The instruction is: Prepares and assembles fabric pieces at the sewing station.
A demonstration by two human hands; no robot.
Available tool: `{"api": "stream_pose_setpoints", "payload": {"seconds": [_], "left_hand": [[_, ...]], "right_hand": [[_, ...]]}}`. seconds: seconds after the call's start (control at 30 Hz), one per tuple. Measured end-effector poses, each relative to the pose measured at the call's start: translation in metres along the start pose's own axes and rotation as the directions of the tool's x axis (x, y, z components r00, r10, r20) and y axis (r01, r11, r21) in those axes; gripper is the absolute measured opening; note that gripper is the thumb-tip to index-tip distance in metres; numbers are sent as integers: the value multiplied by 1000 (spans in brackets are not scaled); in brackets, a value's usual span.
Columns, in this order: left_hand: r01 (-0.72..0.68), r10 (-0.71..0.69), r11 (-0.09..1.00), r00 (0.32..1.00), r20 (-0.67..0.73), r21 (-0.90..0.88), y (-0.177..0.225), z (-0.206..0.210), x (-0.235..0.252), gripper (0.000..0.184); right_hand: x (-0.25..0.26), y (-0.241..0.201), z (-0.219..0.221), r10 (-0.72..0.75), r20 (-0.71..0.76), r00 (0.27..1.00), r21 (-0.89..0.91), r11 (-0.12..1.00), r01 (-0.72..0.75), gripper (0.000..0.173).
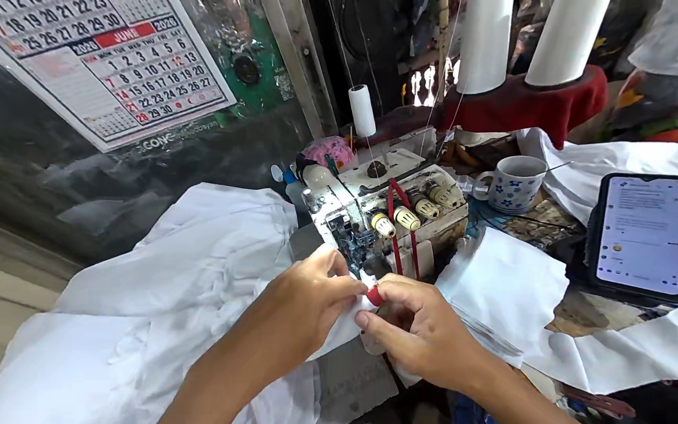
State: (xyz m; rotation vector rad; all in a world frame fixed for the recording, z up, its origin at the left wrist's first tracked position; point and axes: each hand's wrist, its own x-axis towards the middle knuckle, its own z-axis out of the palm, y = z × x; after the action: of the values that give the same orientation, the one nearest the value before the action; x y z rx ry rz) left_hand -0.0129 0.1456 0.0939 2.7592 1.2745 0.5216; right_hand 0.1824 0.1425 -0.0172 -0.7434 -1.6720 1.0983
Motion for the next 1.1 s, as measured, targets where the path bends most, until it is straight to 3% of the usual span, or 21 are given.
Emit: {"api": "stream_pose_setpoints", "payload": {"seconds": [0.13,0.3,0.43,0.53,0.6,0.67,0.73,0.83,0.97,1.03,1.1], "left_hand": [[-79,79,997,997,16,-8,-30,3,3,7],[31,-23,949,999,29,-315,-44,11,1,6],[58,15,917,984,179,-396,-44,5,11,16],[-58,145,966,928,342,-252,-36,-16,19,9],[-163,139,986,924,357,36,-29,-27,20,18],[-179,122,970,943,310,162,-32,-24,19,24],[-147,146,989,948,282,-18,-44,-17,16,26],[12,141,931,909,392,-364,-55,-9,10,24],[137,74,932,835,546,-335,-38,-23,17,25],[177,19,944,814,581,-279,-30,-34,20,24],[230,-29,941,785,619,-248,-29,-39,25,23]], "right_hand": [[1,0,-3,30,-41,999,14,999,-30,21],[10,4,2,2,-135,991,-39,999,-7,19],[8,-2,0,42,-52,998,-6,999,-42,27],[0,-13,2,-107,28,994,-51,993,109,23],[0,-8,2,-129,38,991,-102,986,132,22],[-1,2,-1,-77,15,997,-132,988,78,24],[-7,8,-8,-36,-65,997,-106,994,29,28],[-10,10,-19,16,-144,989,-85,996,-28,30],[18,-13,-20,-24,135,991,-84,996,35,47],[35,-25,-20,6,308,951,-114,993,31,40],[43,-25,-22,19,382,924,-223,972,72,25]]}}
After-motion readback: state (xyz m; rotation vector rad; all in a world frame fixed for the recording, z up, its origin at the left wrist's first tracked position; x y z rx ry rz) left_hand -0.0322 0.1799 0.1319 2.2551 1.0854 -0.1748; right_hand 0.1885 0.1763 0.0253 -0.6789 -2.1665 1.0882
